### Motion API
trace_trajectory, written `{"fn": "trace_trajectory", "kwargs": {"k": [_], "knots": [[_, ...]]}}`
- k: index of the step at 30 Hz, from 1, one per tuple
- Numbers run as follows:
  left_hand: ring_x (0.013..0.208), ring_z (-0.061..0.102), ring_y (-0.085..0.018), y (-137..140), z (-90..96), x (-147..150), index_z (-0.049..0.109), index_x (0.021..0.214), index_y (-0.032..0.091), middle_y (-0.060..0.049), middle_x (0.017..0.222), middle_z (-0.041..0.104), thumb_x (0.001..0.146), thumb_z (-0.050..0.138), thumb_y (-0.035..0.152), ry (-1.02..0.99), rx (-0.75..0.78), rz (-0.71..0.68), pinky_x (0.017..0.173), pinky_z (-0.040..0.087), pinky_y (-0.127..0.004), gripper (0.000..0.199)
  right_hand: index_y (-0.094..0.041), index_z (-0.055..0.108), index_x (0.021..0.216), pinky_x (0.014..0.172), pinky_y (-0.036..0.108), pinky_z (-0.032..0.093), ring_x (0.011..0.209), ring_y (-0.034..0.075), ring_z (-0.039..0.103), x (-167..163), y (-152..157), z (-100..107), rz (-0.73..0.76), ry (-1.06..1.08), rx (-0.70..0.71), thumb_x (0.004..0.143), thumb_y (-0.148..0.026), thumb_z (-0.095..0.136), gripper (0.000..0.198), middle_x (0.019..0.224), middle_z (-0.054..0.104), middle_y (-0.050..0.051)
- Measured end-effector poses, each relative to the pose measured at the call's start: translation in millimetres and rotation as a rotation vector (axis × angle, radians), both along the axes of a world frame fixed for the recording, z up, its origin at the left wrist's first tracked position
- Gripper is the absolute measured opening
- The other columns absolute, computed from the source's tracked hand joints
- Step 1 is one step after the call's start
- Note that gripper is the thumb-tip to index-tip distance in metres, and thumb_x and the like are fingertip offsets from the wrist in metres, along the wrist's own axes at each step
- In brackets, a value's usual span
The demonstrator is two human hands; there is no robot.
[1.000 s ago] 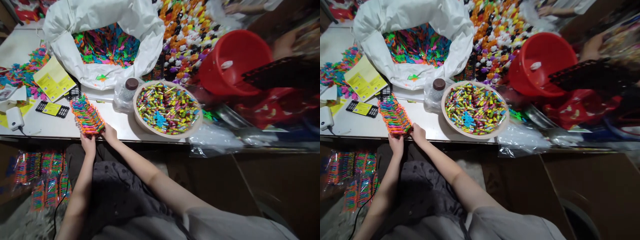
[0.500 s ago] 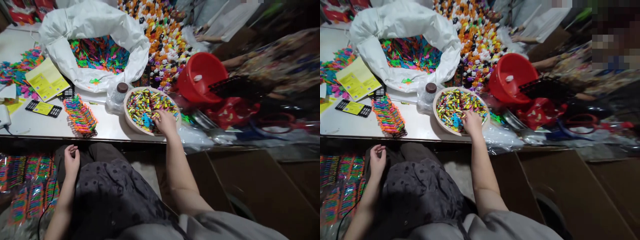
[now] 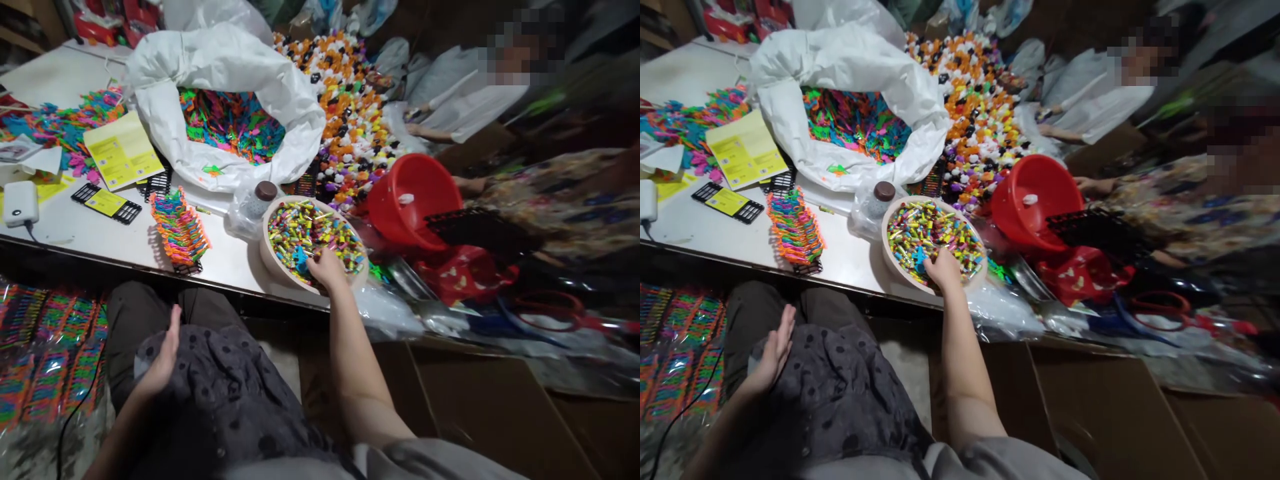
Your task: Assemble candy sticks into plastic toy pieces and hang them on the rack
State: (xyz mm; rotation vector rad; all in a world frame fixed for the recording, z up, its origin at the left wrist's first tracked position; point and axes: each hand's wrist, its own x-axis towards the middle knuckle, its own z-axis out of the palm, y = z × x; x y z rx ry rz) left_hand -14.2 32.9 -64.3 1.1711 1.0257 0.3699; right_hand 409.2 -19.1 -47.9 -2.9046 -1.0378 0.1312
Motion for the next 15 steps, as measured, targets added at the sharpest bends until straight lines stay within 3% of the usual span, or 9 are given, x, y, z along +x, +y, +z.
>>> {"fn": "trace_trajectory", "kwargs": {"k": [2, 5, 8, 10, 11, 13, 15], "knots": [[0.137, 0.029, -0.022, -2.7, 3.0, 3.0, 0.036, 0.136, 0.025, -0.01, 0.145, 0.035, 0.073, 0.038, 0.074, 0.011, -0.046, -0.143, 0.117, 0.018, -0.041, 0.08, -0.012, 0.053, 0.093, 0.073, 0.031, 0.034, 0.083, 0.023, 0.054, -5.9, 5.7, -4.9, 0.045, 0.043, -0.047, 0.078, -0.05, 0.051, 0.041, 0.09, 0.06, 0.012], [0.127, 0.042, -0.022, -6.6, 1.3, 5.5, 0.046, 0.125, 0.019, -0.013, 0.132, 0.048, 0.073, 0.048, 0.067, 0.024, -0.066, -0.294, 0.116, 0.022, -0.04, 0.07, -0.015, 0.05, 0.086, 0.077, 0.034, 0.034, 0.083, 0.024, 0.053, -6.9, 8.5, -9.6, 0.032, 0.039, -0.005, 0.074, -0.053, 0.056, 0.041, 0.086, 0.059, 0.01], [0.12, 0.047, -0.021, -10.9, -4.0, 6.8, 0.047, 0.12, 0.017, -0.014, 0.124, 0.052, 0.075, 0.048, 0.063, -0.007, -0.046, -0.253, 0.112, 0.029, -0.04, 0.065, -0.017, 0.043, 0.076, 0.077, 0.035, 0.035, 0.08, 0.022, 0.051, -7.3, 6.0, -2.3, -0.074, 0.01, 0.227, 0.073, -0.045, 0.059, 0.032, 0.08, 0.056, 0.007], [0.117, 0.048, -0.021, -12.9, -4.9, 8.9, 0.047, 0.119, 0.016, -0.014, 0.123, 0.052, 0.074, 0.051, 0.062, -0.03, -0.034, -0.206, 0.109, 0.032, -0.041, 0.064, -0.019, 0.037, 0.07, 0.075, 0.034, 0.037, 0.078, 0.021, 0.051, -22.7, 4.1, 10.3, -0.014, 0.029, 0.427, 0.072, -0.04, 0.059, 0.031, 0.076, 0.053, 0.007], [0.117, 0.048, -0.022, -13.4, -3.5, 10.8, 0.046, 0.119, 0.017, -0.015, 0.124, 0.051, 0.073, 0.054, 0.062, -0.048, -0.033, -0.186, 0.108, 0.033, -0.04, 0.065, -0.019, 0.035, 0.069, 0.074, 0.033, 0.038, 0.08, 0.021, 0.051, -37.9, 3.6, 17.9, 0.094, 0.056, 0.523, 0.072, -0.039, 0.059, 0.031, 0.077, 0.053, 0.007], [0.117, 0.049, -0.022, -13.3, 3.1, 17.2, 0.043, 0.123, 0.019, -0.015, 0.13, 0.046, 0.071, 0.058, 0.061, -0.128, -0.048, -0.164, 0.105, 0.037, -0.04, 0.069, -0.02, 0.036, 0.069, 0.075, 0.032, 0.039, 0.088, 0.022, 0.053, -82.7, 3.7, 32.6, 0.458, 0.137, 0.663, 0.074, -0.038, 0.059, 0.03, 0.085, 0.055, 0.009], [0.114, 0.05, -0.021, -11.6, 13.4, 26.1, 0.038, 0.128, 0.021, -0.015, 0.133, 0.043, 0.07, 0.06, 0.062, -0.265, -0.063, -0.155, 0.101, 0.04, -0.038, 0.074, -0.019, 0.039, 0.072, 0.077, 0.032, 0.039, 0.092, 0.02, 0.053, -138.1, 5.0, 42.9, 0.874, 0.249, 0.619, 0.078, -0.036, 0.058, 0.026, 0.094, 0.058, 0.009]]}}
